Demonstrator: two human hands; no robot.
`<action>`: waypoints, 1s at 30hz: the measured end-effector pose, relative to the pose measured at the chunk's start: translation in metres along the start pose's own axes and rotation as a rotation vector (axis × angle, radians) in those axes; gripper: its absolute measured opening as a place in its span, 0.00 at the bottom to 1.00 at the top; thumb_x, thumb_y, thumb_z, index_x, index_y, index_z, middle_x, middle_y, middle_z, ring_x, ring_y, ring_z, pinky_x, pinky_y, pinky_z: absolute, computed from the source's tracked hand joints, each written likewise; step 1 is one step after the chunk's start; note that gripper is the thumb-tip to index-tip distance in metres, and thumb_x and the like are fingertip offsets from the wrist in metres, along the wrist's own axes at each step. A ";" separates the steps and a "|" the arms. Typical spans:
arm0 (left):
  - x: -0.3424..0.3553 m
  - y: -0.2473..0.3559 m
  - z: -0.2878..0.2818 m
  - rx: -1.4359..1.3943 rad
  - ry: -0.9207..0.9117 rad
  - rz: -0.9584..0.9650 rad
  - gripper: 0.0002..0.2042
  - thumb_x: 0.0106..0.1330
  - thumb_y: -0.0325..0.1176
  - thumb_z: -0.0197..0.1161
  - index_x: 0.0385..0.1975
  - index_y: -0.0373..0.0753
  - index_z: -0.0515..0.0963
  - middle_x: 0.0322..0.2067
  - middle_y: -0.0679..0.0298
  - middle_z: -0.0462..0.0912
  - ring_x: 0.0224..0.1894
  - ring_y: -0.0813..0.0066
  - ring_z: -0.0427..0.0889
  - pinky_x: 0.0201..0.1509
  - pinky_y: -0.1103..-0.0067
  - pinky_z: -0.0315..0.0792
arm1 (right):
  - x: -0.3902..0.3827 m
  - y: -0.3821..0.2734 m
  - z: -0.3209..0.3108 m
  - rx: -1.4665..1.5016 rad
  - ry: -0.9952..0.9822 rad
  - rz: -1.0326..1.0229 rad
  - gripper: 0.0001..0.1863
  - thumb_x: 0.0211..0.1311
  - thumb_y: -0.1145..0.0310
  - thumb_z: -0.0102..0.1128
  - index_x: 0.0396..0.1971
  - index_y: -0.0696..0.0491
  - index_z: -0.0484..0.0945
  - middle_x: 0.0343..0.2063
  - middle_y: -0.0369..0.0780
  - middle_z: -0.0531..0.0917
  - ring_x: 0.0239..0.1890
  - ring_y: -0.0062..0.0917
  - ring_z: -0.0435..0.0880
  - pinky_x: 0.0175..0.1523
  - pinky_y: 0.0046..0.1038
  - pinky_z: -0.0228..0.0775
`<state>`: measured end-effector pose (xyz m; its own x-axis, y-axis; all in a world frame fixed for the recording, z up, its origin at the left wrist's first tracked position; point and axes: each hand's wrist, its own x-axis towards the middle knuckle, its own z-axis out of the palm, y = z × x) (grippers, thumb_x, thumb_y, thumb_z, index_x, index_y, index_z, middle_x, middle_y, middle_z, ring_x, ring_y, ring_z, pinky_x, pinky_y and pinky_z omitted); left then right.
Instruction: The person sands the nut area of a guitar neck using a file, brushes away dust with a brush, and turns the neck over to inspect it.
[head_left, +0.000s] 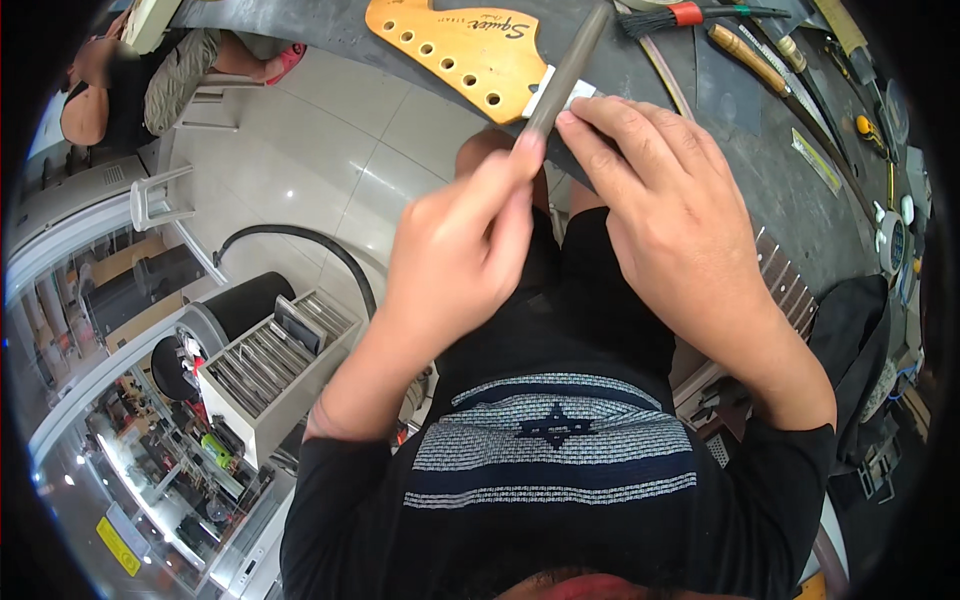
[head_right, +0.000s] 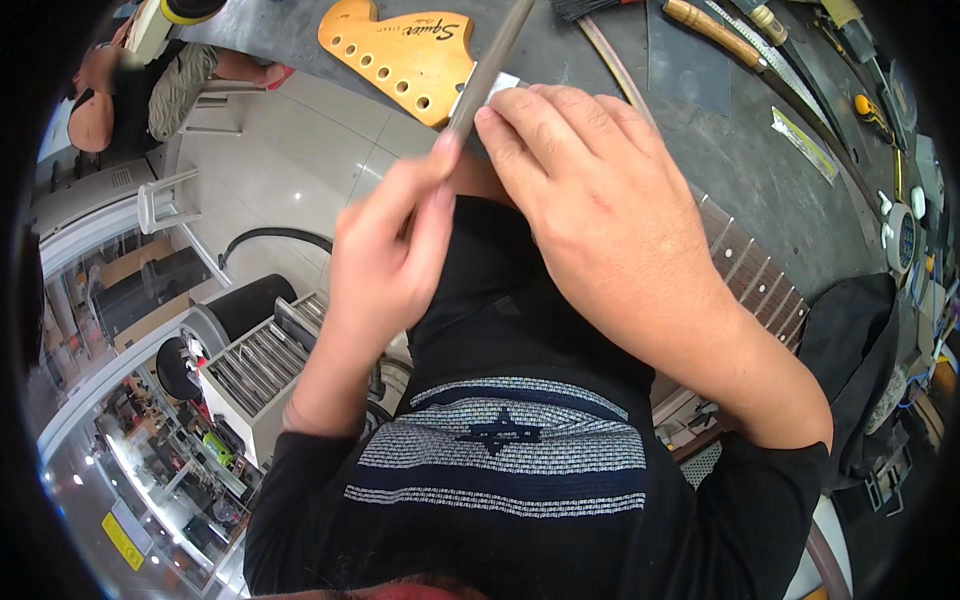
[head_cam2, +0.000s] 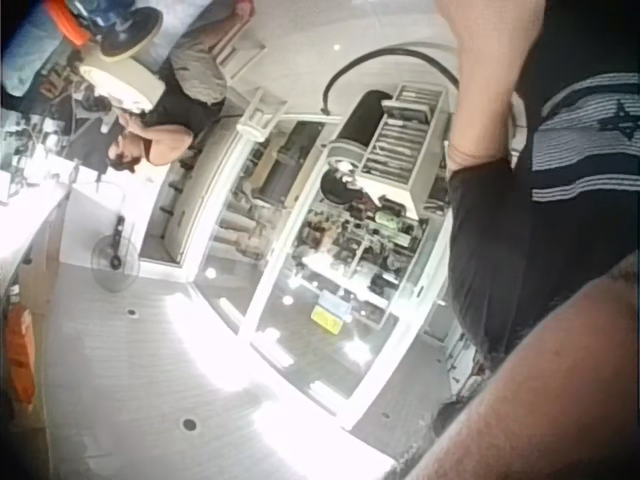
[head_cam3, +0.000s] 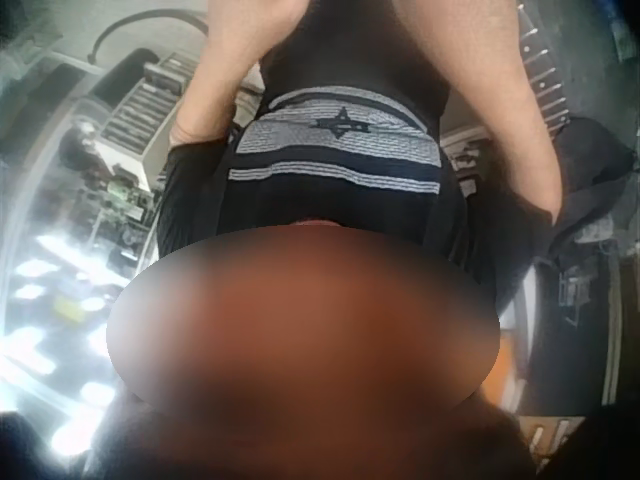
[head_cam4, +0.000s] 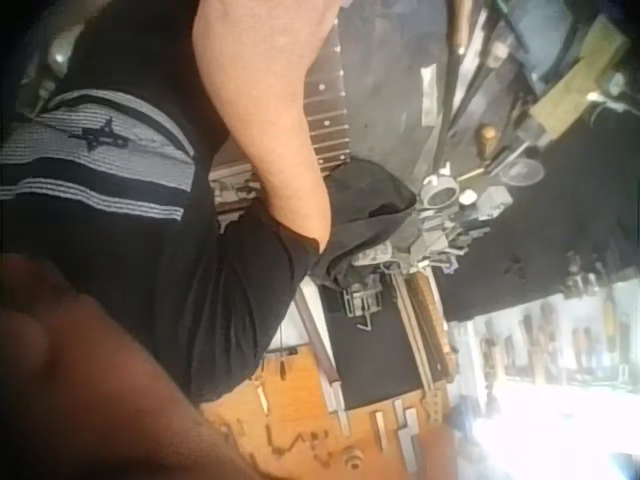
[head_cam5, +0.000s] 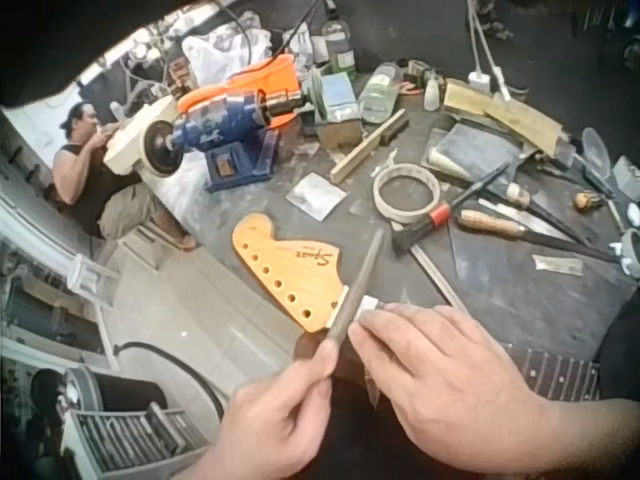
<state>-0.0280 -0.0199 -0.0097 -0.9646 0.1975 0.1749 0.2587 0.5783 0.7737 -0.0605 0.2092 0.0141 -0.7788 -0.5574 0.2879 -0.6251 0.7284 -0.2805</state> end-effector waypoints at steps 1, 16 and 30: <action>0.015 0.000 0.006 -0.003 0.014 0.008 0.20 0.77 0.18 0.67 0.67 0.36 0.86 0.33 0.56 0.90 0.29 0.61 0.87 0.35 0.71 0.80 | 0.001 0.001 0.001 0.007 0.001 -0.002 0.36 0.56 0.82 0.71 0.70 0.56 0.85 0.67 0.40 0.84 0.70 0.40 0.83 0.75 0.46 0.75; 0.030 0.003 0.010 -0.082 0.010 -0.004 0.16 0.84 0.21 0.64 0.67 0.34 0.84 0.24 0.73 0.77 0.27 0.90 0.70 0.33 0.81 0.67 | -0.001 0.005 -0.003 0.003 -0.010 -0.013 0.39 0.54 0.85 0.66 0.71 0.54 0.84 0.67 0.41 0.84 0.69 0.41 0.83 0.76 0.46 0.74; 0.025 0.008 0.006 -0.026 -0.020 -0.062 0.20 0.85 0.22 0.63 0.73 0.36 0.83 0.32 0.68 0.87 0.32 0.85 0.78 0.40 0.82 0.74 | 0.001 0.004 -0.001 0.034 0.020 0.000 0.37 0.54 0.87 0.67 0.69 0.56 0.84 0.66 0.43 0.84 0.68 0.44 0.83 0.75 0.47 0.76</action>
<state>-0.0497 -0.0057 -0.0025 -0.9775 0.1774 0.1142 0.1965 0.5691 0.7984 -0.0633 0.2118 0.0137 -0.7777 -0.5493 0.3058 -0.6269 0.7143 -0.3111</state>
